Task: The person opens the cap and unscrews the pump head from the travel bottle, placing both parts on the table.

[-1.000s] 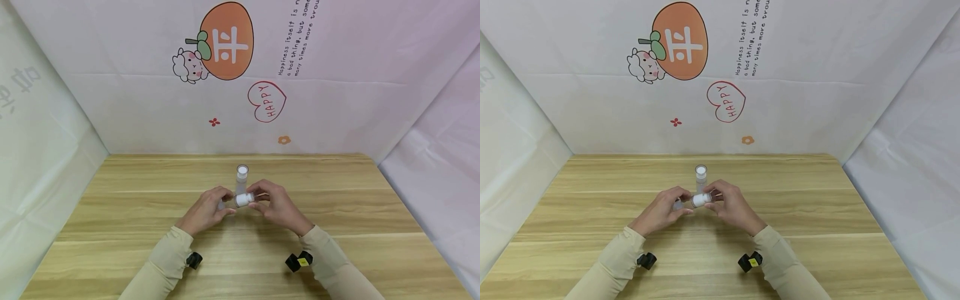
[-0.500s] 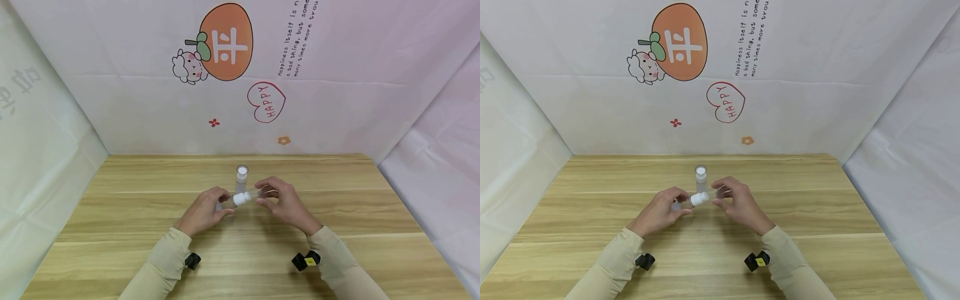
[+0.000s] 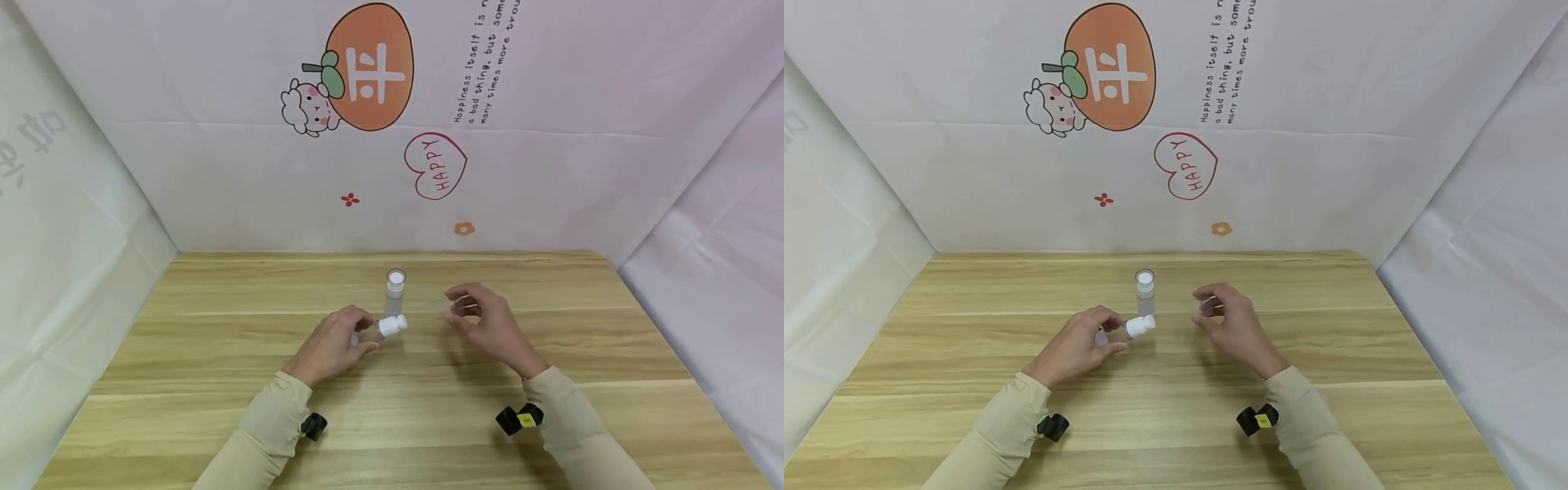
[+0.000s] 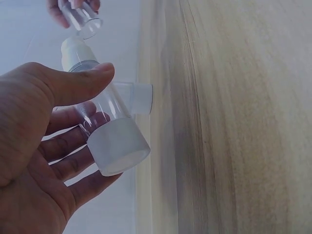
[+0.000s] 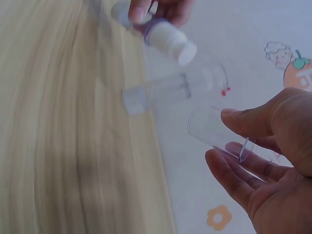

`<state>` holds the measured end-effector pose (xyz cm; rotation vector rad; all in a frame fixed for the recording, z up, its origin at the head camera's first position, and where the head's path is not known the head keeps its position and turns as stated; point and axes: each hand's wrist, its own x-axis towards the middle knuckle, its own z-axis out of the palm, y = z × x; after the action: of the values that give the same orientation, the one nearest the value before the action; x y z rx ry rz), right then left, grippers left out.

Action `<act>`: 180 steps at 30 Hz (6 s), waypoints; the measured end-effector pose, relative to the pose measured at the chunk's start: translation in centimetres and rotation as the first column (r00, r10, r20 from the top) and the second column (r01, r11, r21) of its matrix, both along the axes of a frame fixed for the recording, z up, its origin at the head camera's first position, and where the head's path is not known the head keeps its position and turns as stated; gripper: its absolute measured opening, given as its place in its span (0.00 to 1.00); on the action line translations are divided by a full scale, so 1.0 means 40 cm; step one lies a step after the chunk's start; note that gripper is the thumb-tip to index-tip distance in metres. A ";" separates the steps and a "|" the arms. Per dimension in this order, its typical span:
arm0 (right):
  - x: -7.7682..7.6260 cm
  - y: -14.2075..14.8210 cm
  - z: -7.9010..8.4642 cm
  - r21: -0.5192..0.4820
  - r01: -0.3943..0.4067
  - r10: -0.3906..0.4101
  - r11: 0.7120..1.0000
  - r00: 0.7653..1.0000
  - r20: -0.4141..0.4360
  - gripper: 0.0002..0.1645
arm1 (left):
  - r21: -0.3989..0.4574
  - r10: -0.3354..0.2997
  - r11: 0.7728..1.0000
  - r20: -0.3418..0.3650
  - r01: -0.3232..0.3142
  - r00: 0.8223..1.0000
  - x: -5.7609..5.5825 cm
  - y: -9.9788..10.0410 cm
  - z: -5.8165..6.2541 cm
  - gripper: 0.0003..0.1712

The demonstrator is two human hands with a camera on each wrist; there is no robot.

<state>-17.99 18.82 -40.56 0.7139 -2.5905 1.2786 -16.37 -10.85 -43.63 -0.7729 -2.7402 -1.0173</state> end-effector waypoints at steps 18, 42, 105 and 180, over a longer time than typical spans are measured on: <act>-0.068 0.107 -0.074 0.226 0.131 -0.139 0.965 0.990 0.018 0.17 | -0.029 -0.004 1.000 0.017 0.005 1.000 0.001 0.002 0.001 0.20; -0.088 0.152 -0.075 0.339 0.207 -0.230 0.918 0.973 0.028 0.20 | -0.020 -0.021 1.000 0.027 0.021 0.999 0.002 0.001 0.002 0.19; 0.023 -0.083 0.013 0.128 -0.175 0.158 0.976 0.979 0.127 0.31 | -0.042 -0.024 0.999 -0.069 0.021 0.997 0.014 0.032 0.026 0.20; 0.038 -0.145 -0.016 -0.081 -0.199 0.210 0.977 0.964 0.163 0.14 | 0.058 -0.100 0.993 -0.031 0.101 0.995 0.014 0.026 0.029 0.19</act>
<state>-16.49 13.03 -41.19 0.9180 -2.6496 1.5394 -15.82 -9.81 -42.49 -0.9167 -2.6587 -1.0926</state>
